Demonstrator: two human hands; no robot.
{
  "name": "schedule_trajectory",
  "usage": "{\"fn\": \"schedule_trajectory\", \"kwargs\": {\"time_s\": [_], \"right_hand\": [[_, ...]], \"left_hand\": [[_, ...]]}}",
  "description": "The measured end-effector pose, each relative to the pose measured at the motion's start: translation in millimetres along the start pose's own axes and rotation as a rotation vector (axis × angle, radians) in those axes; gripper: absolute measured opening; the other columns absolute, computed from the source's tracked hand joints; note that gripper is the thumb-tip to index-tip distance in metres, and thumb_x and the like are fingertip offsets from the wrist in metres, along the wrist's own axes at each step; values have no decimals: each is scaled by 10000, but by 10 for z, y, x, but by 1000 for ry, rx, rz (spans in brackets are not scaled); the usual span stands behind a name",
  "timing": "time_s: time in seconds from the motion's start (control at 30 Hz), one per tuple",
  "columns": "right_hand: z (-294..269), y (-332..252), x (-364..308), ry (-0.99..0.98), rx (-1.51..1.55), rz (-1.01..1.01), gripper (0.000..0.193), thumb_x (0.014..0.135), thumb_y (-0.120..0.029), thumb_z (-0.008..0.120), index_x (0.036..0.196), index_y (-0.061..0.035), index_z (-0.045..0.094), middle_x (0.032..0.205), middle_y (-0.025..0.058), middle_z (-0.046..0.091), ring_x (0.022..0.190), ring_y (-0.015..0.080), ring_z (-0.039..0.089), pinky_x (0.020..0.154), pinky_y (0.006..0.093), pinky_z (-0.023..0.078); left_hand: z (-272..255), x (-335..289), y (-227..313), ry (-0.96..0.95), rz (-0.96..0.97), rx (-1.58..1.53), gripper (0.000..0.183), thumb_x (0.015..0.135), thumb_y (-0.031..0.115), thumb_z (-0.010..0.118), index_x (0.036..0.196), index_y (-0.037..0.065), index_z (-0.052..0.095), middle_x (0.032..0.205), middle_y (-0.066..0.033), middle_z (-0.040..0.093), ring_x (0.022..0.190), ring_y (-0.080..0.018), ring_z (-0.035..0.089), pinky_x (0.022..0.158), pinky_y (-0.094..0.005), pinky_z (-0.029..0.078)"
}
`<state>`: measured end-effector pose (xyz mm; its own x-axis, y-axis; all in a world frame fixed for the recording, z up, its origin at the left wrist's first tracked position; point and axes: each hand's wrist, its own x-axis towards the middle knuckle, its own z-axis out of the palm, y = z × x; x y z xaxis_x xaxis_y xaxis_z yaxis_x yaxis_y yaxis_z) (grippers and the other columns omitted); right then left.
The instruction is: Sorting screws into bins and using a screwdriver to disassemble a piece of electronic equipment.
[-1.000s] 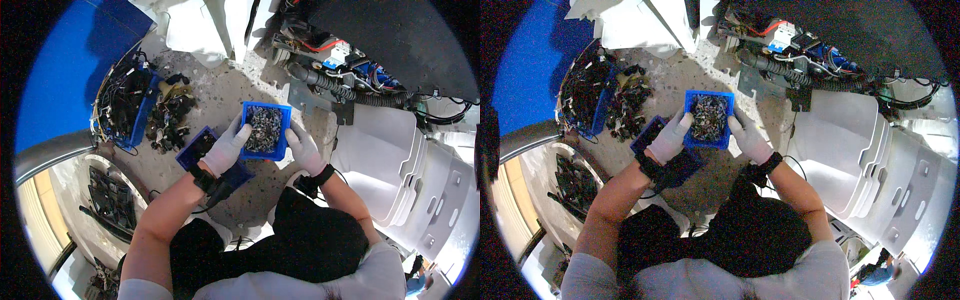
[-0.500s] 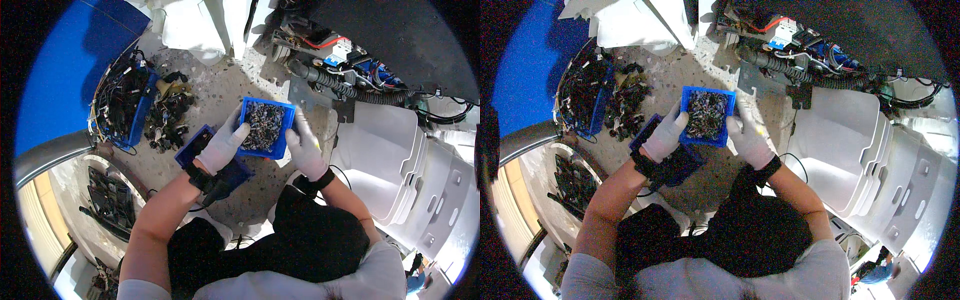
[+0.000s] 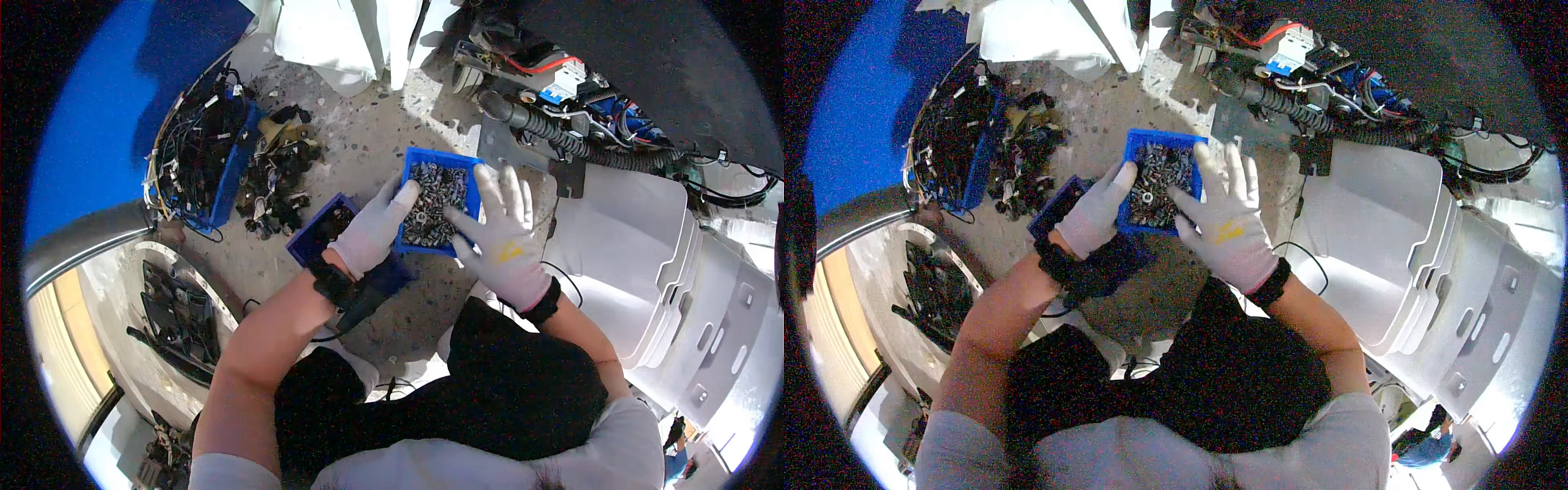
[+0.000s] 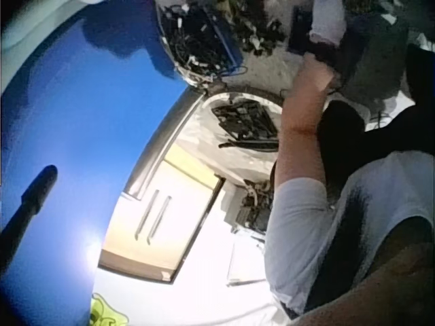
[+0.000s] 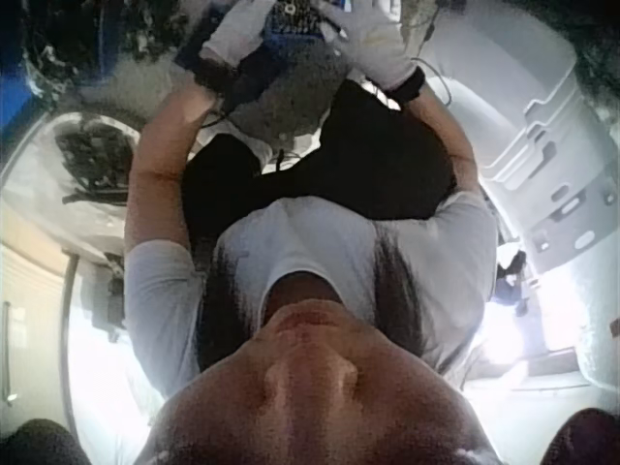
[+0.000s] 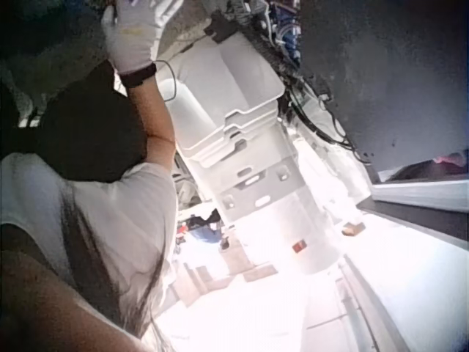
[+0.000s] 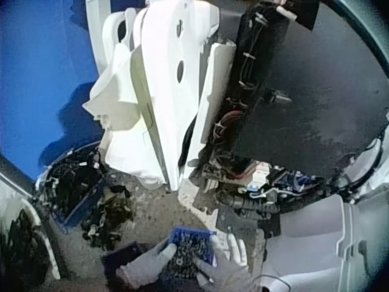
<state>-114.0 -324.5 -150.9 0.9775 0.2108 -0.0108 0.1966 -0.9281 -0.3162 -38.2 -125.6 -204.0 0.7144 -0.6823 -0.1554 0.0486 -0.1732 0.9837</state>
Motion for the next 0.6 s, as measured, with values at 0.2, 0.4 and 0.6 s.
{"fn": "schedule_trajectory", "kwargs": {"time_s": [0.2,0.4,0.6], "right_hand": [[-122,52,29,31,72,-31,210,734,-209,614,908,-137,707,1438,203,322,1309,504,237,1076,591,186],[-9,175,83,76,43,7,230,721,-142,601,922,-140,711,1441,199,327,1317,501,237,1079,582,199],[24,321,-142,208,268,382,425,808,-199,613,1192,-23,562,1192,196,575,1075,355,551,934,401,438]], "left_hand": [[106,-9,-46,-8,-28,-155,577,965,400,446,1357,-13,356,1210,-98,542,1082,-145,522,939,-286,418],[193,66,-98,-25,-482,-728,403,999,214,396,1368,65,332,1285,-120,495,1138,-224,524,956,-307,447],[208,5,-38,5,-460,-913,633,952,379,494,1401,-8,272,1263,-98,500,1135,-137,496,972,-288,404]]}}
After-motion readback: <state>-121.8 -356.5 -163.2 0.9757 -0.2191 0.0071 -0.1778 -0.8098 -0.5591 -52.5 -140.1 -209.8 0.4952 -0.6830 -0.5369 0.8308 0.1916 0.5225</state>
